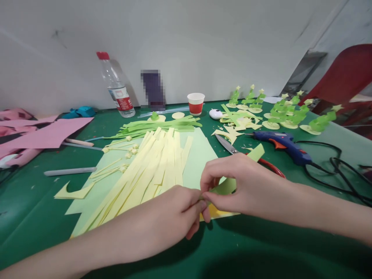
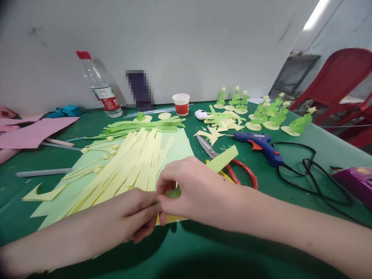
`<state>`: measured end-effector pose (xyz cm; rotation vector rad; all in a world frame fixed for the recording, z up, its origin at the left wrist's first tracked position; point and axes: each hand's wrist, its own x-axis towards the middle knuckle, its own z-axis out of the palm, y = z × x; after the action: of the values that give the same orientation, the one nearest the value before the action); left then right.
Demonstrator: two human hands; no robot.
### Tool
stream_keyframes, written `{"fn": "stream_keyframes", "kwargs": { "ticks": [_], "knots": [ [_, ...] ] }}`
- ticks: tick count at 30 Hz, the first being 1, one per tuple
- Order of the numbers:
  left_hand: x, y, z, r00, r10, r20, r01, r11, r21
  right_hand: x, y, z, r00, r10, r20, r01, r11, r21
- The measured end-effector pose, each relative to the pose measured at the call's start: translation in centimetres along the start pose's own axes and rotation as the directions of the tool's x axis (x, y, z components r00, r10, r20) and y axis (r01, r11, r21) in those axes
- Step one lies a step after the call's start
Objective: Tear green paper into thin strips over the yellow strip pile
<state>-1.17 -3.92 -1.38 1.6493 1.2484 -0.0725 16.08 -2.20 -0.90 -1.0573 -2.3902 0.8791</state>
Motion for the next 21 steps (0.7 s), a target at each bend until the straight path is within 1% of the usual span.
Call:
{"fn": "stream_keyframes", "kwargs": {
  "ticks": [5, 10, 17, 19, 21],
  "knots": [
    [-0.4, 0.3, -0.3, 1.0, -0.019, 0.006, 0.019, 1.0, -0.006, 0.2, 0.1, 0.2, 1.0, 0.005, -0.002, -0.005, 1.0, -0.002],
    [-0.5, 0.5, -0.4, 0.998, -0.053, 0.027, 0.054, 0.997, -0.053, 0.2, 0.2, 0.4, 0.999, -0.004, 0.053, 0.006, 1.0, -0.021],
    [-1.3, 0.1, -0.9, 0.996, -0.065, 0.059, 0.071, 0.991, -0.113, -0.4, 0.1, -1.8, 0.99, 0.078, 0.117, -0.062, 0.989, -0.131],
    [-1.5, 0.0, -1.2, 0.994, -0.074, 0.075, 0.081, 0.991, -0.103, -0.8, 0.2, -2.4, 0.988, 0.105, 0.114, -0.085, 0.982, -0.167],
    [-1.7, 0.2, -1.6, 0.994, -0.084, 0.068, 0.09, 0.992, -0.083, -1.2, 0.4, -2.9, 0.986, 0.126, 0.105, -0.104, 0.975, -0.196]
  ]
}}
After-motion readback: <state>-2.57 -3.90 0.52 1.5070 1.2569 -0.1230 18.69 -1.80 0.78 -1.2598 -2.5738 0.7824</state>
